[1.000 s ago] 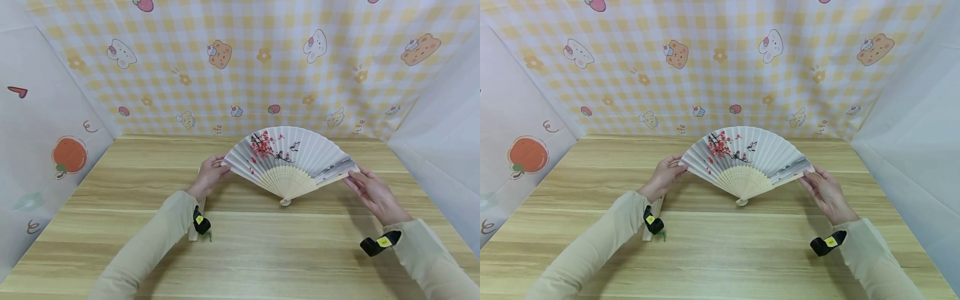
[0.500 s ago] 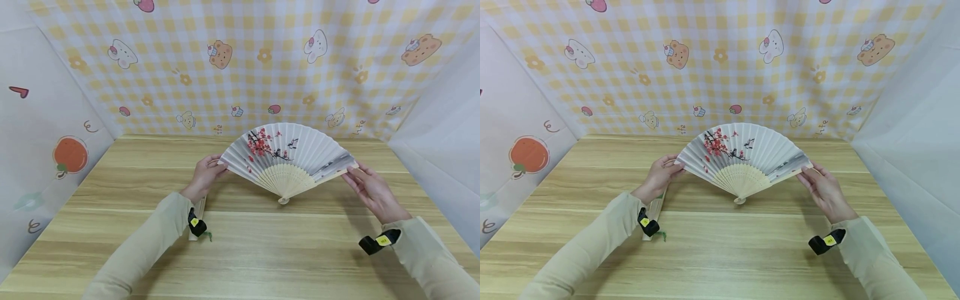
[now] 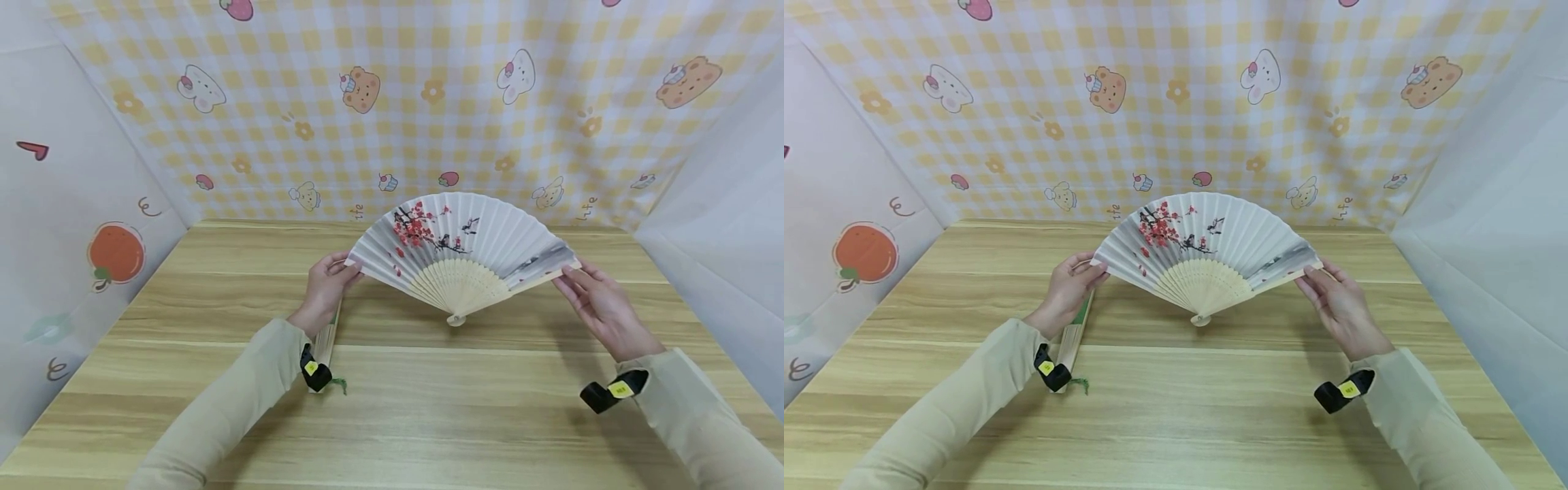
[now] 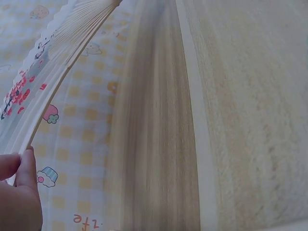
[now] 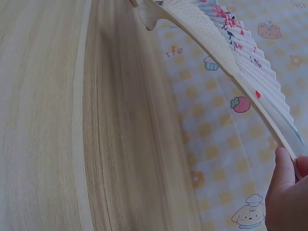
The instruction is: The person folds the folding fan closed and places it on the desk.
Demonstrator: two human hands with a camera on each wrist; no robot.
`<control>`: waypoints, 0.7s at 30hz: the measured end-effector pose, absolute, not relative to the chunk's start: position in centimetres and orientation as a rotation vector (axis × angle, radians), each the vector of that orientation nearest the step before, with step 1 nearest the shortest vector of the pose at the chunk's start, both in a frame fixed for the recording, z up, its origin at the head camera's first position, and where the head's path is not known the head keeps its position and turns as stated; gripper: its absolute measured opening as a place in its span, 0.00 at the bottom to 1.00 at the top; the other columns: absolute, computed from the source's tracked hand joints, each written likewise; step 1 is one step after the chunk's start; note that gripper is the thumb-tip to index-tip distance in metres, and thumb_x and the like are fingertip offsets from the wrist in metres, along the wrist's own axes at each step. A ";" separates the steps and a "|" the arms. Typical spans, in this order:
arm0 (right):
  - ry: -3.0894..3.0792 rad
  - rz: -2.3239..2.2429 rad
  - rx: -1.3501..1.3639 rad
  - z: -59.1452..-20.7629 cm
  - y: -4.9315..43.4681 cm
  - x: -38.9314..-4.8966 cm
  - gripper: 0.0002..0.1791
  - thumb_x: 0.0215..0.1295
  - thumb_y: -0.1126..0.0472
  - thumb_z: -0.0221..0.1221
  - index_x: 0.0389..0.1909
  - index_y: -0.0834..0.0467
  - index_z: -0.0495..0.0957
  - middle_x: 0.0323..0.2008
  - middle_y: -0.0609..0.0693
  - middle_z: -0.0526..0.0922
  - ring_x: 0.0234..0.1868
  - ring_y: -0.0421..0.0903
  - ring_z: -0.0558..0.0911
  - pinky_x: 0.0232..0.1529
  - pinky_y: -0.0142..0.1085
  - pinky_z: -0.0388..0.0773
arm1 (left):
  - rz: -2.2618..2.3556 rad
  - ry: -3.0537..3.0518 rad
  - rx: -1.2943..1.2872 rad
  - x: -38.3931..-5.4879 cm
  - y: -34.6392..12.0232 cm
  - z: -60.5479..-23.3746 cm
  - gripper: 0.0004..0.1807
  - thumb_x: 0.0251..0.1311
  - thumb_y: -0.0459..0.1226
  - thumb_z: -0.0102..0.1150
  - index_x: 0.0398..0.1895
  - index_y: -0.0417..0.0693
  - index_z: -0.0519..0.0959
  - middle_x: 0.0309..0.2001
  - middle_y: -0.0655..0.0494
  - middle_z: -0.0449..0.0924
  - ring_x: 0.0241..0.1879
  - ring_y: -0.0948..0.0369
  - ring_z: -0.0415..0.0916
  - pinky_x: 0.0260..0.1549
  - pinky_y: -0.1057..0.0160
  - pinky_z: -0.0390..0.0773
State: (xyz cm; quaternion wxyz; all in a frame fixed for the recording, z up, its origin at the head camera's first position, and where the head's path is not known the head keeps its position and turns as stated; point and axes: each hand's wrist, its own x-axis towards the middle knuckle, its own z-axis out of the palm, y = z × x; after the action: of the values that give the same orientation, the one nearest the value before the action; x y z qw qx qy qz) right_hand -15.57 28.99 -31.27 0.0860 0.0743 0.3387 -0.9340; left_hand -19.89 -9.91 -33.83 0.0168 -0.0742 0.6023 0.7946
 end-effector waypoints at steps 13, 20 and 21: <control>0.998 -2.824 0.176 -31.4 28.0 -16.2 0.10 0.61 0.75 0.48 0.42 0.63 0.72 0.39 0.56 0.76 0.41 0.48 0.78 0.50 0.33 0.72 | 2.504 1.863 -0.248 -19.7 -10.7 -33.6 0.18 0.56 0.24 0.51 0.51 0.36 0.66 0.35 0.53 0.74 0.33 0.64 0.76 0.42 0.69 0.76; 1.038 -2.828 0.127 -31.5 27.2 -16.7 0.09 0.61 0.75 0.47 0.41 0.64 0.71 0.39 0.56 0.77 0.41 0.47 0.79 0.48 0.33 0.73 | 2.526 1.856 -0.253 -19.6 -11.5 -33.3 0.17 0.56 0.23 0.50 0.50 0.35 0.66 0.31 0.56 0.75 0.32 0.65 0.76 0.41 0.70 0.76; 1.042 -2.826 0.124 -31.5 27.0 -16.8 0.09 0.61 0.75 0.47 0.40 0.64 0.70 0.39 0.56 0.77 0.40 0.47 0.78 0.48 0.34 0.74 | 2.530 1.851 -0.258 -19.6 -11.6 -33.3 0.17 0.56 0.23 0.50 0.49 0.35 0.66 0.31 0.56 0.75 0.32 0.65 0.76 0.41 0.70 0.76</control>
State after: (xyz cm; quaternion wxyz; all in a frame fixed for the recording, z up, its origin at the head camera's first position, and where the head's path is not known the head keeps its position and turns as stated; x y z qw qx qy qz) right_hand -16.80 27.04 -31.51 0.0633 0.0411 0.3450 -0.9356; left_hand -19.55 -11.61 -33.30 -0.0019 -0.0821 0.5886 0.8042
